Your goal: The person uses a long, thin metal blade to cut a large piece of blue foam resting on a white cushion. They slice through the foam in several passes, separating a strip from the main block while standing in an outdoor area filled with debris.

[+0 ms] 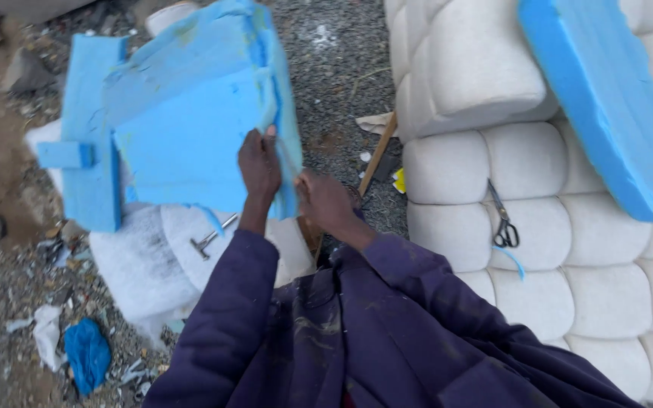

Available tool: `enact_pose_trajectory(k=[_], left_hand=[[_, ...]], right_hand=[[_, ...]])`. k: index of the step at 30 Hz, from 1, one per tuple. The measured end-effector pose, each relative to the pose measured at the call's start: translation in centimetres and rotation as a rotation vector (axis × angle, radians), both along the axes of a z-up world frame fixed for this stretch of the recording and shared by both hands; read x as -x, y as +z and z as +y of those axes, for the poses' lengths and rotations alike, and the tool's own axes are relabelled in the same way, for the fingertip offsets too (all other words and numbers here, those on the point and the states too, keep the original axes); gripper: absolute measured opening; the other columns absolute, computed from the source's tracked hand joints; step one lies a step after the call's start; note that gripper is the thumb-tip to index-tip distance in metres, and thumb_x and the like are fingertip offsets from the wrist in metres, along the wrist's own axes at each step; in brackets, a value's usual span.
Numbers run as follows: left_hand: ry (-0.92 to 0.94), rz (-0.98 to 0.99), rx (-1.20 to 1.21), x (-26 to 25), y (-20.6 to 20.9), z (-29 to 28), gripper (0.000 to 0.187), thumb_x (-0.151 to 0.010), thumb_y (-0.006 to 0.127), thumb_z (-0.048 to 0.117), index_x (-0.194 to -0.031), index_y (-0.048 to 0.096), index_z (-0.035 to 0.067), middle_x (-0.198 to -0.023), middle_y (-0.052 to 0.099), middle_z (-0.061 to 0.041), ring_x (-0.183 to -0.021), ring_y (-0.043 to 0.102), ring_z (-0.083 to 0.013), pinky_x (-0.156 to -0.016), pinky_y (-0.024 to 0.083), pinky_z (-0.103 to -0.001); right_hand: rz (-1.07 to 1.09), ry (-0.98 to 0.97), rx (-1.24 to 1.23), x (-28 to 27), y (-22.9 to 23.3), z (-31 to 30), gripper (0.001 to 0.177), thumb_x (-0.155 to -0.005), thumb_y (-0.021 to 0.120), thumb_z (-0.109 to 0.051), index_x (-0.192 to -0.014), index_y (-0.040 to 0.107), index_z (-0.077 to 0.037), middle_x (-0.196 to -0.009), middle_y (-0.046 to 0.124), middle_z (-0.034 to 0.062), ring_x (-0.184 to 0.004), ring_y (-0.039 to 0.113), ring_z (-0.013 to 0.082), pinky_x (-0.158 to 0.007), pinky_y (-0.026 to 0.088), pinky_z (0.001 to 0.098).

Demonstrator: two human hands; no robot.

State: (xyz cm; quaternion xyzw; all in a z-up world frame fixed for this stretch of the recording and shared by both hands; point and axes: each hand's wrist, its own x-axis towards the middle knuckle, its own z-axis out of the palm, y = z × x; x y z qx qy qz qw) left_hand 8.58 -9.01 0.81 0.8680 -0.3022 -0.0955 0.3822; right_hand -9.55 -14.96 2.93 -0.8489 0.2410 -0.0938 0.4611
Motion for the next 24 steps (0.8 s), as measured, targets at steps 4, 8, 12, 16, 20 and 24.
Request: enact_pose_trajectory(k=[4, 8, 12, 16, 20, 24], left_hand=[[0.039, -0.023, 0.03, 0.9, -0.1, 0.4, 0.049, -0.114, 0.054, 0.044, -0.083, 0.047, 0.007, -0.076, 0.045, -0.022, -0.073, 0.055, -0.0504, -0.06, 0.036, -0.052], [0.006, -0.059, 0.135, 1.3, 0.2, 1.4, 0.045, -0.116, 0.047, 0.038, -0.079, 0.046, 0.012, -0.069, 0.039, -0.015, -0.061, 0.051, -0.0409, -0.063, 0.028, -0.029], [-0.037, -0.017, 0.137, 2.2, -0.7, 4.7, 0.057, -0.117, 0.046, 0.056, -0.08, 0.048, 0.014, -0.068, 0.042, -0.012, -0.06, 0.053, -0.0323, -0.059, 0.041, -0.042], [-0.09, 0.016, 0.166, 4.5, 0.3, 8.8, 0.051, -0.12, 0.044, 0.046, -0.081, 0.046, 0.014, -0.067, 0.035, -0.008, -0.056, 0.044, -0.0266, -0.058, 0.038, -0.039], [-0.151, 0.076, 0.216, 6.3, -2.2, 12.0, 0.045, -0.12, 0.048, 0.039, -0.081, 0.044, 0.017, -0.066, 0.029, -0.004, -0.053, 0.038, -0.0238, -0.056, 0.025, -0.039], [-0.203, 0.017, 0.225, 7.2, -3.4, 12.9, 0.043, -0.121, 0.045, 0.031, -0.08, 0.044, 0.016, -0.067, 0.028, -0.003, -0.052, 0.036, -0.023, -0.053, 0.031, -0.035]], right_hand=[[0.03, 0.033, -0.098, 2.4, 4.4, 2.2, 0.026, -0.116, 0.046, -0.024, -0.099, 0.059, -0.01, -0.058, 0.059, 0.0094, -0.044, 0.057, 0.0282, -0.041, 0.045, 0.0392], [-0.016, -0.057, 0.075, 0.7, 3.4, 2.2, 0.034, -0.119, 0.043, -0.026, -0.093, 0.059, -0.012, -0.055, 0.057, 0.0031, -0.042, 0.058, 0.0202, -0.038, 0.043, 0.033], [-0.039, -0.091, 0.316, -1.6, 4.1, 4.2, 0.032, -0.116, 0.045, -0.019, -0.088, 0.056, -0.009, -0.054, 0.045, 0.0079, -0.041, 0.049, 0.0243, -0.042, 0.026, 0.0351], [0.118, -0.054, 0.364, 2.2, 5.7, 10.0, 0.028, -0.116, 0.046, -0.022, -0.093, 0.057, -0.009, -0.056, 0.053, 0.0093, -0.041, 0.052, 0.0236, -0.041, 0.029, 0.038], [0.153, -0.055, 0.245, 6.9, 2.9, 16.8, 0.028, -0.117, 0.042, -0.022, -0.098, 0.056, -0.007, -0.059, 0.05, 0.011, -0.044, 0.051, 0.0278, -0.039, 0.031, 0.0377], [0.143, -0.115, 0.279, 8.0, 1.6, 18.7, 0.026, -0.117, 0.046, -0.021, -0.099, 0.057, -0.006, -0.06, 0.048, 0.0101, -0.044, 0.049, 0.0269, -0.039, 0.029, 0.0333]])
